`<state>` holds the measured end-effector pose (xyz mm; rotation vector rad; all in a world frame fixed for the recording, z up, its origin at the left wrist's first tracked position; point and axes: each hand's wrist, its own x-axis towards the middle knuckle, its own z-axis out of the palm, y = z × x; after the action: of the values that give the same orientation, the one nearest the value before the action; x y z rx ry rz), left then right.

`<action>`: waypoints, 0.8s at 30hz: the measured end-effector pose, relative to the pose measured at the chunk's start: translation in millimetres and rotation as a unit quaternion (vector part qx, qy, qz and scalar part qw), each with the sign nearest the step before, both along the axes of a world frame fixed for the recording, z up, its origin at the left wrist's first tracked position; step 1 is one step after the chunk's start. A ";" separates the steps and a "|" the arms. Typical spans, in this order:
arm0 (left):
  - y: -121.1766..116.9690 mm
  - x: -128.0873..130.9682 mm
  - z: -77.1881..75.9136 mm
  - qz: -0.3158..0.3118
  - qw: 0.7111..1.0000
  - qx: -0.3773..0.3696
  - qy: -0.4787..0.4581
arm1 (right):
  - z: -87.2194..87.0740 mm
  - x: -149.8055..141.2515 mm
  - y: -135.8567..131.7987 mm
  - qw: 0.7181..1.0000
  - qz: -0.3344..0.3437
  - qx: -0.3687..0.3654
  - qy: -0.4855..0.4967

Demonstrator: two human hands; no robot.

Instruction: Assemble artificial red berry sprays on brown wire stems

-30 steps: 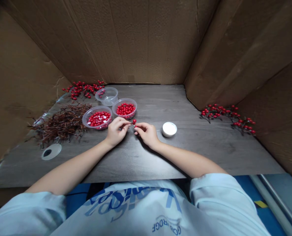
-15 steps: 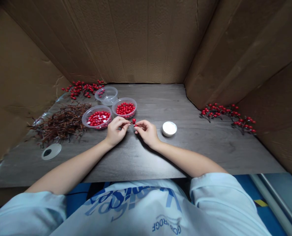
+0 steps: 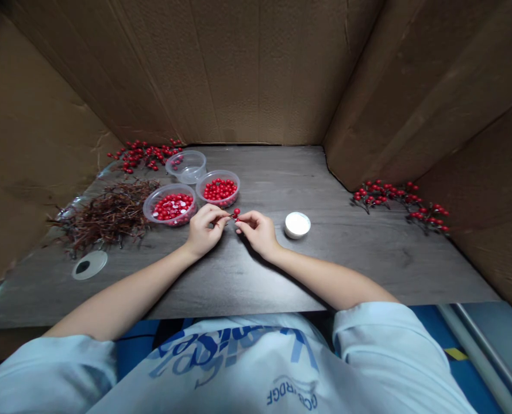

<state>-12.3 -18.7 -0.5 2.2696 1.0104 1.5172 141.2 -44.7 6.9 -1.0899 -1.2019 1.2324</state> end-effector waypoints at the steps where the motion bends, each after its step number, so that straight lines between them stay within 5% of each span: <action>1: -0.1 0.2 0.2 0.000 1.000 -0.002 0.000 | 0.2 0.1 -0.1 1.000 0.000 0.001 -0.001; 24: -1.2 1.9 -0.3 -0.002 1.000 -0.026 0.005 | -1.9 0.6 -0.1 1.000 0.011 -0.003 -0.021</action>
<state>-10.4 -20.0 -0.8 2.2443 1.0354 1.4641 141.7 -44.8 5.1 -1.1144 -1.2465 1.2359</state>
